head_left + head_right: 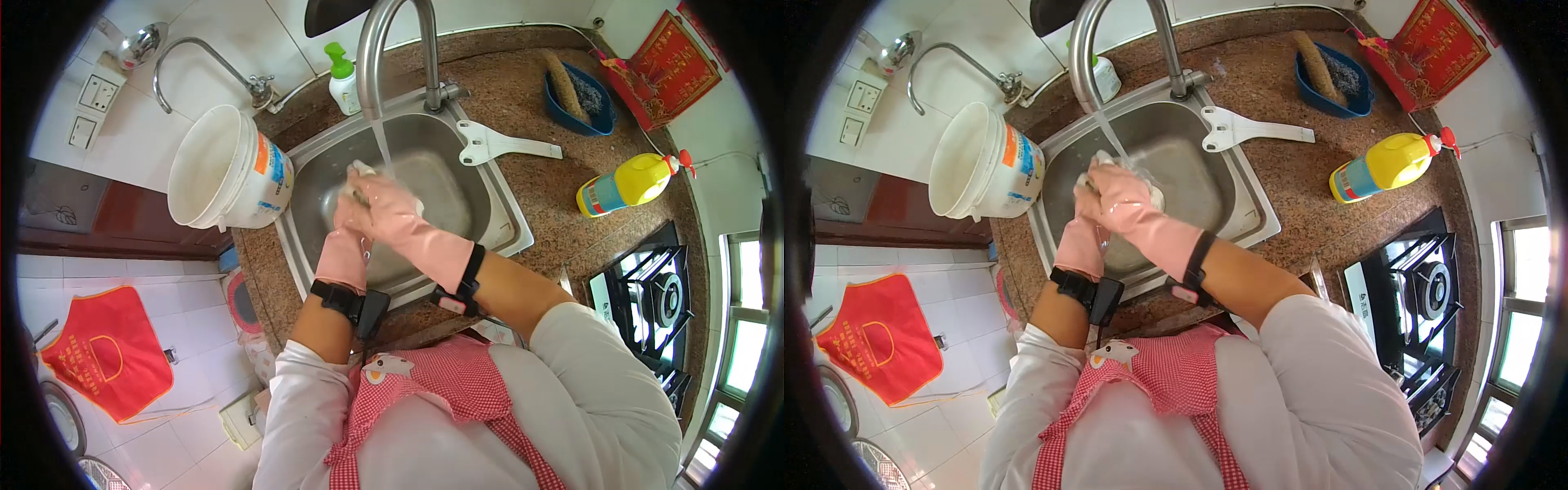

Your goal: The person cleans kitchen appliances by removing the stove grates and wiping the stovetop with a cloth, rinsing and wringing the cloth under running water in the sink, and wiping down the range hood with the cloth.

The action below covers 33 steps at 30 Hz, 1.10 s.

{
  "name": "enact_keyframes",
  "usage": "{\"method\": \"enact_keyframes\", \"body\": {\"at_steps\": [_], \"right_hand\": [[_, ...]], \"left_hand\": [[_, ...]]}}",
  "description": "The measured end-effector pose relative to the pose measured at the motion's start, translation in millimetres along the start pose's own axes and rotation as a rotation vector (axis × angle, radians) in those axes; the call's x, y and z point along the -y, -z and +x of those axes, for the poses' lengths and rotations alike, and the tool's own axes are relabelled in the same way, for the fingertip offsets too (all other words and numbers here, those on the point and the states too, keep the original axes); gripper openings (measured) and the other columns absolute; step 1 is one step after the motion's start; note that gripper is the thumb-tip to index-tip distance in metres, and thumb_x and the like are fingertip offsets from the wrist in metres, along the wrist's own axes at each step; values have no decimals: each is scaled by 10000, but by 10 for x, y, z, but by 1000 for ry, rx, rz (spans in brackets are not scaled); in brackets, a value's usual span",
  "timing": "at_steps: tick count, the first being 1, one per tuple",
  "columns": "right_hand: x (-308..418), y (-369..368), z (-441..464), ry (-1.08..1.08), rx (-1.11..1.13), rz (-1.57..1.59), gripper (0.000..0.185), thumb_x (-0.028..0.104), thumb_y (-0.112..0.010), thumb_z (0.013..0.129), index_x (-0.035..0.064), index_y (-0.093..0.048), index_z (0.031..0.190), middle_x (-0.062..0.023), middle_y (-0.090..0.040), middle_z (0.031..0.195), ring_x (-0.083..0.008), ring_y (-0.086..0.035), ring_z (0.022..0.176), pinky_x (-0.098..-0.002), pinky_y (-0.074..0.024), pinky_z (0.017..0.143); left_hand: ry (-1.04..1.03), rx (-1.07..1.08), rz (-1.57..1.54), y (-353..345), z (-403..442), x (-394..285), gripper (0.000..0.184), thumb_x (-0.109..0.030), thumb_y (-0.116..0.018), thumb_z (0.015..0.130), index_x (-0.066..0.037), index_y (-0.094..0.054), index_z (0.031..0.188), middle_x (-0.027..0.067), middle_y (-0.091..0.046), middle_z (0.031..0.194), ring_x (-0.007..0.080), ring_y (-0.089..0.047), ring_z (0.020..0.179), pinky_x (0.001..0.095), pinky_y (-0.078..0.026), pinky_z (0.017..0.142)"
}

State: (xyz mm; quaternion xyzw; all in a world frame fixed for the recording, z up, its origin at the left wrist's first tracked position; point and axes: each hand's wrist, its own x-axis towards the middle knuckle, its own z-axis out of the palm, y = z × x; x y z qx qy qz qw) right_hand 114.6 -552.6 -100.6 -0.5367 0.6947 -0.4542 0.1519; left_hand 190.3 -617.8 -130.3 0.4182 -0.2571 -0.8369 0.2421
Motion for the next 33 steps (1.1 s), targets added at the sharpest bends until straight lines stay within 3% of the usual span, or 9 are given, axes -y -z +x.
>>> {"method": "enact_keyframes", "body": {"at_steps": [6,9,14,15,18,21,25,28,33], "right_hand": [[-191,136,457,-348,-196,-15,293,314,-625,825,36,-626,919,-207,-643,970,-386,-609,933,-440,-487,832],[50,102,271,-159,2,-132,268,286,-597,835,33,-632,914,-178,-655,960,-393,-612,921,-438,-499,821],[62,242,313,2,411,-578,293,273,-465,915,57,-632,1022,-179,-637,1020,-389,-560,1019,-414,-450,901],[-278,117,322,-317,81,-12,344,313,-461,941,44,-620,1084,-138,-648,1056,-316,-589,1031,-375,-448,912],[-74,527,227,-687,69,750,437,381,-495,941,15,-594,1158,-95,-647,1103,-210,-595,1031,-322,-456,901],[-373,442,218,-774,243,1192,563,439,-644,834,18,-578,1201,-83,-646,1078,-226,-601,942,-334,-482,830],[-103,490,188,-531,305,651,751,406,-754,720,105,-478,1350,-101,-548,1291,-258,-525,1154,-347,-409,988],[-70,632,226,406,331,-85,865,316,-837,608,251,-453,1380,-91,-379,1459,-336,-356,1323,-431,-331,1071],[10,872,259,432,431,-54,799,428,-834,568,277,-541,1296,-103,-306,1498,-365,-302,1352,-459,-284,1098]], "left_hand": [[-408,-292,1514,-106,-215,23,456,-422,-509,924,-78,-566,1219,85,-613,1193,229,-569,1107,339,-466,883],[-73,-170,189,52,66,-24,414,-305,-550,900,-58,-549,1232,110,-602,1217,273,-564,1128,356,-464,893],[-437,-208,1048,298,23,149,372,-193,-591,896,-46,-546,1234,77,-613,1182,217,-583,1067,332,-461,910],[-516,-207,1227,318,20,125,367,-171,-599,896,-43,-545,1235,70,-615,1175,205,-587,1055,327,-461,914],[-344,-60,-283,-198,-212,-90,324,-186,-478,971,-29,-518,1252,101,-549,1241,198,-527,1146,308,-430,971],[-426,53,5,-163,-272,-79,392,-301,-482,974,-48,-504,1272,91,-541,1265,222,-528,1151,389,-430,975],[69,88,-97,-264,-435,-278,702,-646,-377,896,-99,-444,1332,97,-486,1346,308,-514,1183,497,-414,983],[113,192,-200,-346,-559,-334,719,-675,-313,897,-117,-446,1331,128,-468,1361,359,-488,1200,499,-414,982],[126,313,-294,-373,-315,-291,565,-527,-368,940,-95,-500,1279,135,-545,1263,313,-525,1148,467,-425,966]]}}
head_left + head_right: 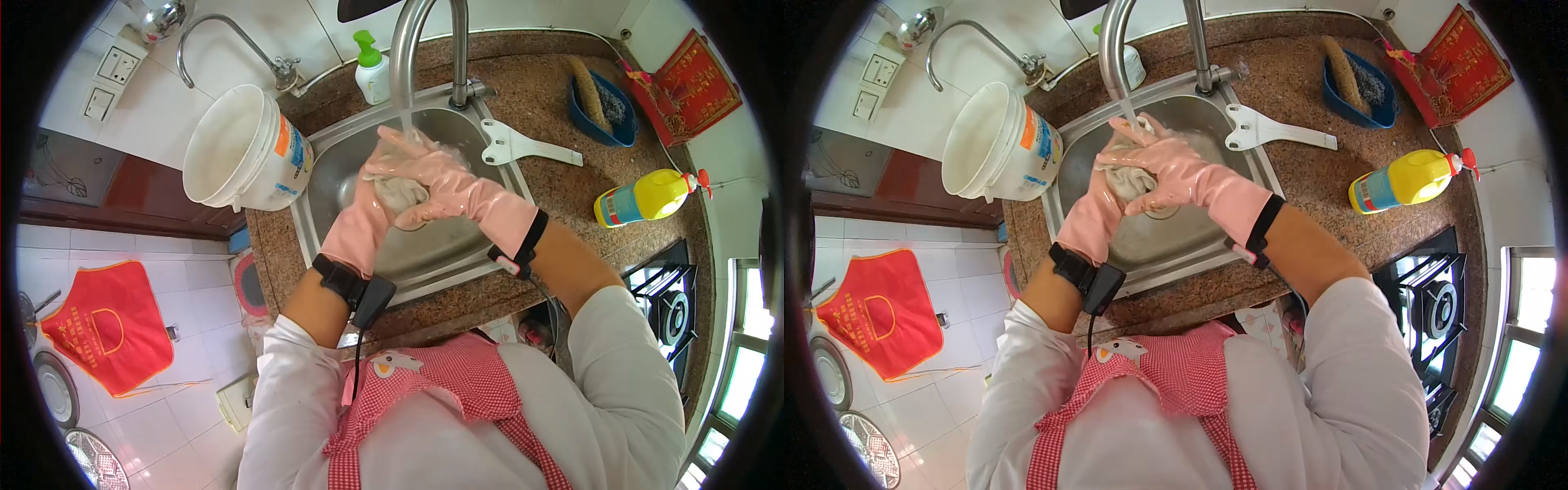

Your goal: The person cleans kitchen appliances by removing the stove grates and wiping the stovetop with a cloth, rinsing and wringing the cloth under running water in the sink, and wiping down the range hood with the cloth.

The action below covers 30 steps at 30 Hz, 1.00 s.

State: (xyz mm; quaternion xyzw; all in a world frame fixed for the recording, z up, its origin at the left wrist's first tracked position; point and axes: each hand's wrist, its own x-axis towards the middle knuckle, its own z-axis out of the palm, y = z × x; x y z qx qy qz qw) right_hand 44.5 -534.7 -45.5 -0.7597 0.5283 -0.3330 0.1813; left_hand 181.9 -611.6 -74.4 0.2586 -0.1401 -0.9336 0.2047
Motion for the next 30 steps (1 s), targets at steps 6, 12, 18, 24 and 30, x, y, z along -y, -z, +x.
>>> {"method": "enact_keyframes", "body": {"at_steps": [6,12,18,24,30], "right_hand": [[-330,-422,82,5,-335,302,545,403,-801,637,149,-664,1099,-157,-551,1262,-346,-504,1176,-427,-370,1027],[-279,-423,207,-116,-661,309,346,290,-729,738,15,-652,934,-186,-626,975,-354,-580,937,-416,-455,852],[-363,-589,276,-365,-869,678,257,223,-646,825,-21,-621,902,-164,-631,916,-319,-585,839,-371,-459,783],[-406,-554,210,-433,-645,37,351,167,-621,833,-23,-553,1120,-159,-620,1050,-279,-600,920,-341,-474,798],[-191,-231,-43,-647,-336,-186,722,40,-684,733,100,-370,1381,-184,-551,1226,-360,-528,1133,-406,-442,959]], "left_hand": [[-155,-29,166,60,244,63,499,-456,-409,935,-75,-538,1229,136,-570,1214,300,-552,1095,439,-446,935],[-307,-100,352,11,443,43,433,-385,-451,929,-55,-576,1180,137,-596,1165,288,-580,1041,412,-467,905],[-466,-512,828,-54,552,40,348,-277,-517,906,-11,-615,1108,124,-629,1082,238,-608,932,340,-485,834],[-548,-533,612,-215,429,107,364,-332,-490,918,-17,-631,1035,127,-639,949,217,-592,840,353,-458,752],[-769,-461,1182,113,414,92,444,-390,-459,938,19,-630,971,97,-632,838,200,-558,774,342,-445,719]]}}
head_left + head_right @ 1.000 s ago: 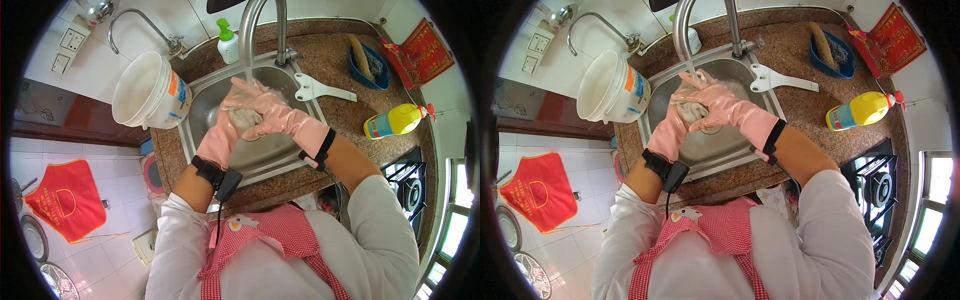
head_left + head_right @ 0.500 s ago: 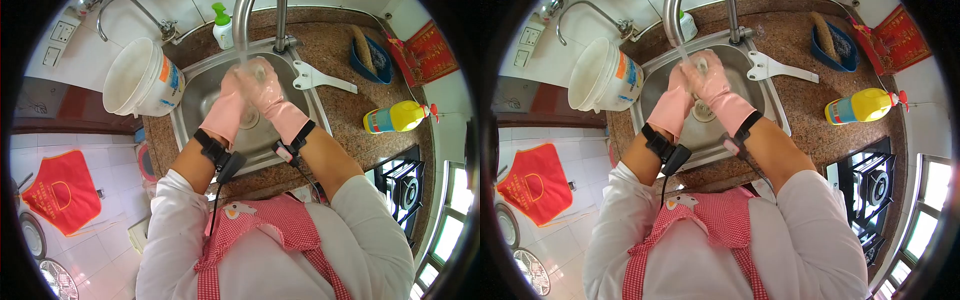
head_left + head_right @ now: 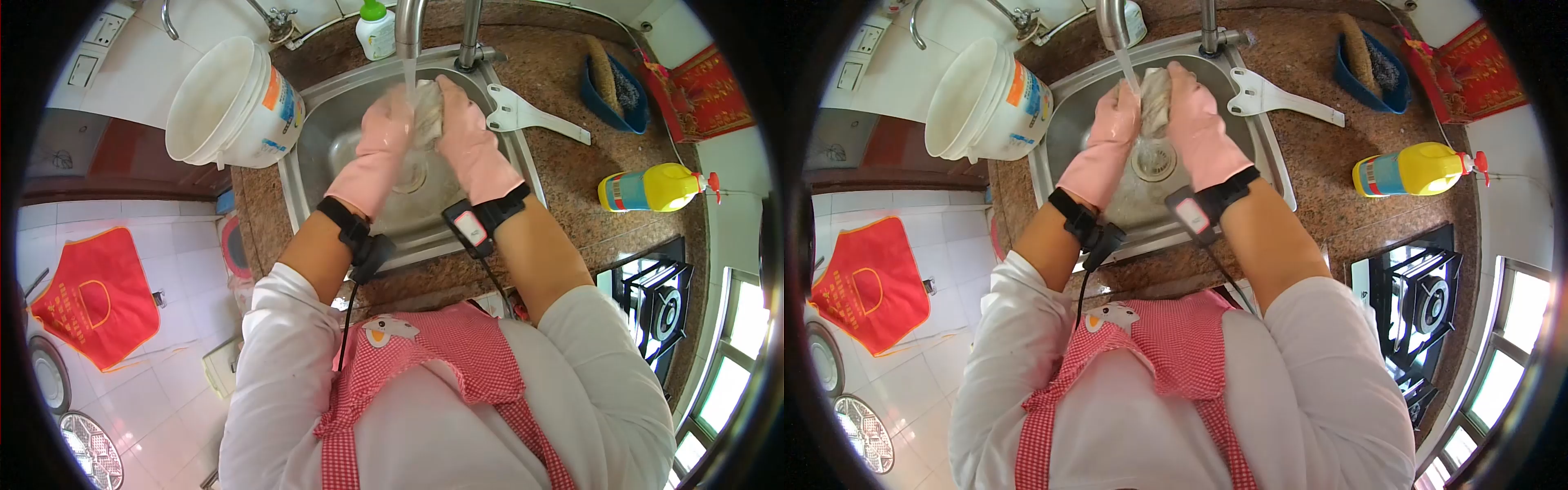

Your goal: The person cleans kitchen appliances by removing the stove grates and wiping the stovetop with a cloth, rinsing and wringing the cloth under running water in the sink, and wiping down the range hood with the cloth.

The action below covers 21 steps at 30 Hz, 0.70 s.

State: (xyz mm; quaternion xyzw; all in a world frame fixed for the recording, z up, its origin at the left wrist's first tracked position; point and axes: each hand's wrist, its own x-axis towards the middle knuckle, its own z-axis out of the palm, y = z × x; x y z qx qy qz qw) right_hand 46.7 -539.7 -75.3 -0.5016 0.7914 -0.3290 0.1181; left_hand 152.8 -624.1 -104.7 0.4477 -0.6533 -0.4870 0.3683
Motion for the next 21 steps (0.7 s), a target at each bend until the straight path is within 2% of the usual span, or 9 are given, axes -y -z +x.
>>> {"method": "enact_keyframes", "body": {"at_steps": [2,4,6,8,10,13,14,17,21], "right_hand": [[-66,87,7,-89,162,131,717,37,-670,748,89,-359,1392,-189,-541,1243,-364,-514,1147,-402,-431,973],[-384,-79,11,-77,167,218,666,66,-635,796,69,-352,1399,-164,-541,1267,-336,-520,1152,-381,-413,989],[-736,-367,42,-145,155,322,616,104,-608,843,54,-355,1402,-138,-542,1288,-300,-527,1154,-358,-399,1001],[-628,-255,48,-283,179,521,574,225,-589,877,27,-391,1378,-127,-546,1297,-265,-534,1149,-335,-392,993],[-15,309,-126,-416,264,798,624,419,-570,900,-16,-451,1331,-132,-553,1294,-239,-540,1141,-317,-392,973],[-222,172,-68,-287,467,875,639,343,-629,870,17,-408,1374,-129,-504,1348,-218,-544,1120,-287,-399,954],[-253,170,-87,-228,421,671,660,311,-648,849,73,-384,1405,-132,-471,1379,-216,-529,1144,-284,-396,959],[-243,158,-37,-128,374,630,755,300,-704,797,121,-344,1435,-138,-451,1398,-247,-474,1226,-312,-380,995],[-119,128,54,27,370,701,845,319,-754,749,102,-324,1442,-159,-444,1395,-266,-438,1270,-341,-367,1016]], "left_hand": [[-7,90,109,143,-46,-104,478,-410,-463,938,35,-625,1000,102,-640,860,199,-559,799,329,-442,749],[88,184,170,279,-29,-153,505,-426,-474,935,46,-623,1036,117,-650,905,200,-566,836,314,-433,794],[32,183,109,383,-52,-232,512,-430,-480,934,45,-622,1061,121,-655,931,197,-577,879,307,-422,835],[60,207,49,452,-122,-532,524,-435,-487,931,40,-613,1115,111,-653,989,190,-578,948,286,-404,895],[109,214,20,452,-151,-639,510,-415,-489,936,35,-605,1145,115,-647,1041,175,-566,1001,275,-390,927],[132,255,-57,441,-184,-738,473,-378,-497,942,17,-602,1182,111,-634,1117,167,-542,1084,264,-365,968],[129,275,-88,437,-179,-768,459,-364,-500,944,9,-602,1193,108,-628,1142,166,-533,1112,262,-356,980],[98,387,-255,442,-48,-539,409,-325,-497,950,-13,-619,1185,79,-634,1147,168,-535,1123,267,-356,985],[175,279,-240,488,-105,-584,458,-390,-511,919,-4,-623,1139,84,-645,1054,161,-571,975,286,-413,894]]}}
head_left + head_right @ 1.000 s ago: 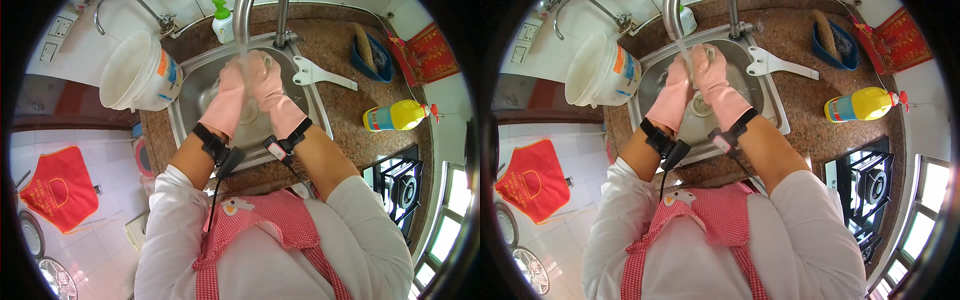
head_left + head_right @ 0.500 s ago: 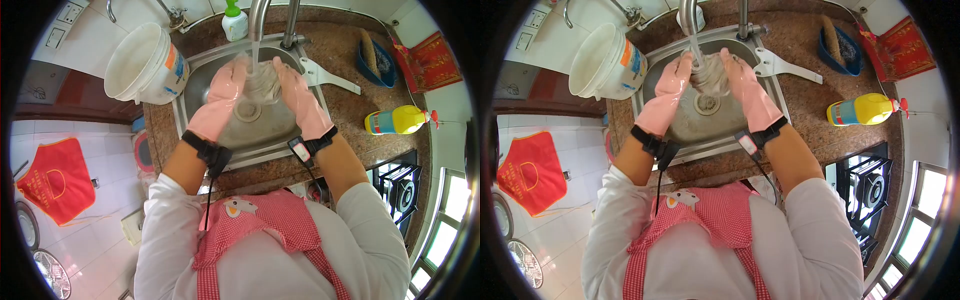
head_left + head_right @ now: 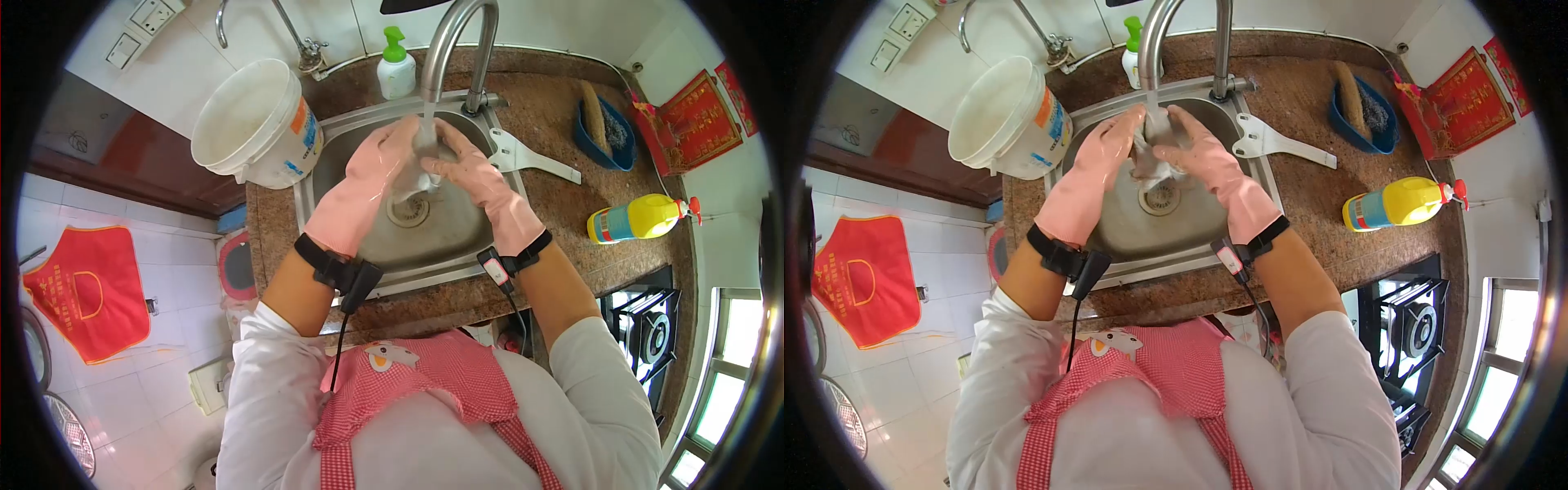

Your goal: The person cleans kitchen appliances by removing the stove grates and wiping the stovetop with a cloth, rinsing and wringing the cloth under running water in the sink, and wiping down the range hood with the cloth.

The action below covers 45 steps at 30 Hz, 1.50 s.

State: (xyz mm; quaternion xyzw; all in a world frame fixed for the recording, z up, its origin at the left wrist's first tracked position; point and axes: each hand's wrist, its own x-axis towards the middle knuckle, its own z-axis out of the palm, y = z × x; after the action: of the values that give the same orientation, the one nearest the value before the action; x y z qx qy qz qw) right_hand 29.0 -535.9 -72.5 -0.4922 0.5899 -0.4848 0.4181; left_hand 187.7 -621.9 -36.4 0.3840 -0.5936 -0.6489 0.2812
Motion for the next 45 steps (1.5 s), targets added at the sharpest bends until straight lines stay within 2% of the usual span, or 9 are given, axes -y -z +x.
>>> {"method": "enact_keyframes", "body": {"at_steps": [5,10,16,19,22,26,32,38,45], "right_hand": [[27,-39,-2,-127,249,287,753,408,-770,742,13,-479,1314,-134,-606,1180,-220,-541,1114,-342,-393,969],[-29,141,111,-198,169,112,728,424,-742,772,-6,-486,1301,-101,-609,1149,-188,-547,1065,-302,-418,930],[124,-219,126,-185,-131,545,541,392,-724,804,10,-577,1156,-81,-645,1064,-183,-609,946,-315,-490,835],[56,-623,16,43,-217,217,413,332,-717,812,16,-607,1054,-70,-671,936,-179,-640,817,-320,-525,735],[301,-812,41,415,-355,-697,314,302,-700,818,11,-638,919,-119,-680,871,-216,-657,759,-336,-528,690],[-113,-399,528,-100,-428,-44,309,258,-666,869,-35,-623,958,-60,-624,737,-159,-587,685,-306,-492,655],[320,-791,75,-49,-454,-406,506,453,-678,796,19,-626,1050,-224,-661,959,-379,-631,935,-415,-491,831],[-75,-455,383,-165,-442,-288,471,381,-694,810,-48,-614,987,-245,-646,931,-405,-625,865,-415,-498,789],[-278,-872,209,54,-546,-731,502,367,-680,835,-56,-581,1087,-225,-646,1003,-325,-633,892,-385,-495,794]], "left_hand": [[-160,29,-102,97,-7,-266,408,-335,-453,964,-8,-631,1131,61,-653,1024,144,-596,945,322,-464,848],[159,-65,-634,368,44,-262,401,-292,-398,986,9,-591,1168,104,-623,1114,215,-586,1035,346,-471,907],[649,-183,-563,234,72,596,739,-689,-487,834,-182,-406,1367,96,-465,1343,365,-526,1136,689,-432,783],[555,147,-810,211,502,1360,607,-634,-489,862,-162,-504,1244,124,-572,1224,284,-568,1108,478,-478,899],[98,243,273,37,320,928,388,-404,-603,849,-121,-595,1114,153,-626,1137,287,-597,1062,375,-513,865],[-35,254,1395,-204,-58,543,252,-209,-589,824,-28,-623,996,206,-645,1032,309,-636,996,392,-530,794],[-491,5,1541,13,38,749,470,-103,-679,726,-76,-569,1183,169,-612,1155,323,-597,1065,372,-497,899],[380,-155,476,-239,-157,477,387,-125,-544,837,-56,-523,1217,199,-593,1172,342,-587,1071,402,-491,894],[20,183,1306,51,-207,426,286,-241,-579,866,-31,-649,1047,145,-672,1026,266,-645,945,355,-515,778]]}}
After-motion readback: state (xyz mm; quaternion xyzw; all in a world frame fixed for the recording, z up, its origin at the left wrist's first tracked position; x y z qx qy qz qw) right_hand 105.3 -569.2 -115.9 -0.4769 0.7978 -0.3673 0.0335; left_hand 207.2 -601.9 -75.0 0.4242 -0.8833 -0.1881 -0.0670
